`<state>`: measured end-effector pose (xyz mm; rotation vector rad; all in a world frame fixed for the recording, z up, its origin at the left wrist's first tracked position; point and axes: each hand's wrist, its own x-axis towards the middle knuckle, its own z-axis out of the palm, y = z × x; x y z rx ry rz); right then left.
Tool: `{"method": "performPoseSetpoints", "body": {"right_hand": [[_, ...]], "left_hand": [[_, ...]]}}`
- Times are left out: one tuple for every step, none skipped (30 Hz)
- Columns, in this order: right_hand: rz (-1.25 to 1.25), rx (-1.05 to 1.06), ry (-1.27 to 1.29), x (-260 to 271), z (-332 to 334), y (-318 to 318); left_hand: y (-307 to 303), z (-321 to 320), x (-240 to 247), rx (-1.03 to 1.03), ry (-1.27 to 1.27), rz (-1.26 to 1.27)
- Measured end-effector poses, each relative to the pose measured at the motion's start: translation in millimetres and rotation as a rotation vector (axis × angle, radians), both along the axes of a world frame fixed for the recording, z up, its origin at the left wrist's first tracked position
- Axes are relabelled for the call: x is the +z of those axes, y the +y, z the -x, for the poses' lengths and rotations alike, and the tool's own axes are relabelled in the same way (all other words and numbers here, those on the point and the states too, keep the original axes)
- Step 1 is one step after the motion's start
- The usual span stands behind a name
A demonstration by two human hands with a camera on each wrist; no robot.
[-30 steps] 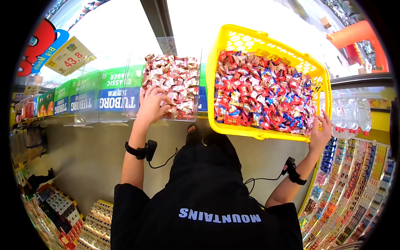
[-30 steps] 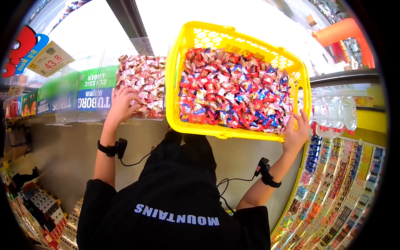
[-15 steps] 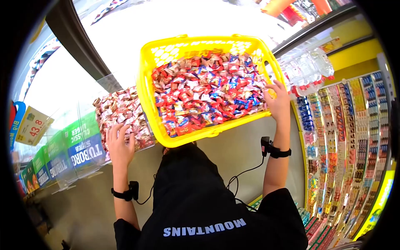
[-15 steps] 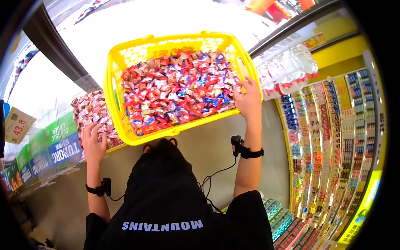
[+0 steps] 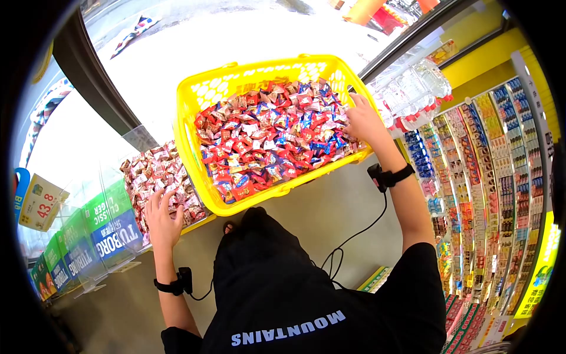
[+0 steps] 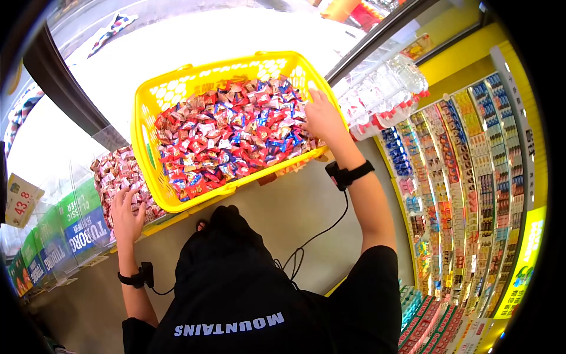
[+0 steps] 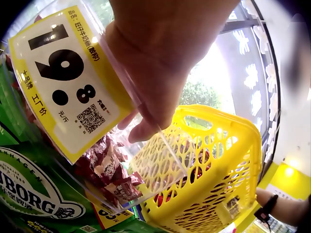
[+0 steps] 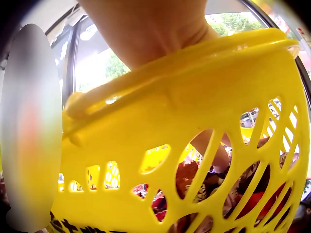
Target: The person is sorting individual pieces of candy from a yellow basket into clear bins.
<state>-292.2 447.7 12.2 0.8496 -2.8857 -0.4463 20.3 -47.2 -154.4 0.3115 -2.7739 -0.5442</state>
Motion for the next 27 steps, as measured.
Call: {"method": "performPoseSetpoints", "body": {"right_hand": [[-0.106,0.027,-0.007,3,3,-1],[-0.115,0.057,0.007,1,7,0],[-0.125,0.087,0.020,-1,10,-1],[-0.134,0.119,0.034,-2,11,-1],[-0.075,0.129,0.034,-2,13,-1],[-0.014,0.141,0.033,4,9,-4],[0.048,0.152,0.031,11,1,-10],[0.161,0.125,0.045,18,-10,-18],[0.276,0.168,0.064,26,-24,-27],[0.392,0.212,0.084,35,-39,-40],[0.508,0.261,0.102,44,-55,-55],[0.580,0.305,0.078,54,-78,-75],[0.653,0.348,0.048,60,-104,-96],[0.668,0.408,0.047,59,-126,-113],[0.683,0.465,0.048,57,-146,-130],[0.704,0.524,0.026,55,-164,-147],[0.720,0.583,0.006,53,-178,-162],[0.734,0.637,-0.002,50,-188,-175],[0.751,0.691,-0.014,46,-196,-186],[0.760,0.728,0.007,39,-202,-196],[0.768,0.766,0.030,32,-205,-205],[0.777,0.805,0.054,27,-208,-211],[0.783,0.817,0.055,25,-211,-216],[0.790,0.831,0.056,24,-212,-221],[0.795,0.844,0.058,23,-213,-224],[0.802,0.843,0.009,22,-211,-225],[0.825,0.827,-0.041,21,-209,-225]], "left_hand": [[1,-1,0,0.007,-0.003,0.001],[1,-1,-1,0.008,0.005,0.000],[1,-2,-1,0.009,0.012,0.001],[0,-2,-2,0.011,0.020,0.001],[-1,-2,-3,0.012,0.029,0.006],[-1,-2,-3,0.016,0.038,0.011],[-1,-3,-2,0.017,0.046,0.018],[2,-4,1,0.040,0.067,0.043],[5,-3,8,0.023,0.115,0.029],[7,-4,20,0.008,0.164,0.014],[10,-4,33,-0.003,0.212,0.000],[15,-4,49,0.006,0.243,0.033],[23,-6,68,-0.016,0.271,-0.006],[32,-7,88,-0.040,0.296,-0.044],[40,-7,106,-0.065,0.321,-0.082],[48,-7,120,-0.124,0.367,-0.084],[53,-6,134,-0.198,0.355,-0.091],[57,-6,149,-0.268,0.344,-0.100],[62,-7,160,-0.337,0.328,-0.108],[69,-6,167,-0.350,0.327,-0.120],[73,-5,169,-0.374,0.322,-0.129],[76,-4,170,-0.398,0.319,-0.136],[79,-3,170,-0.422,0.319,-0.143],[81,-1,165,-0.376,0.367,-0.123],[79,-1,162,-0.374,0.372,-0.104],[78,-2,161,-0.372,0.377,-0.086],[76,-3,159,-0.369,0.380,-0.070]]}}
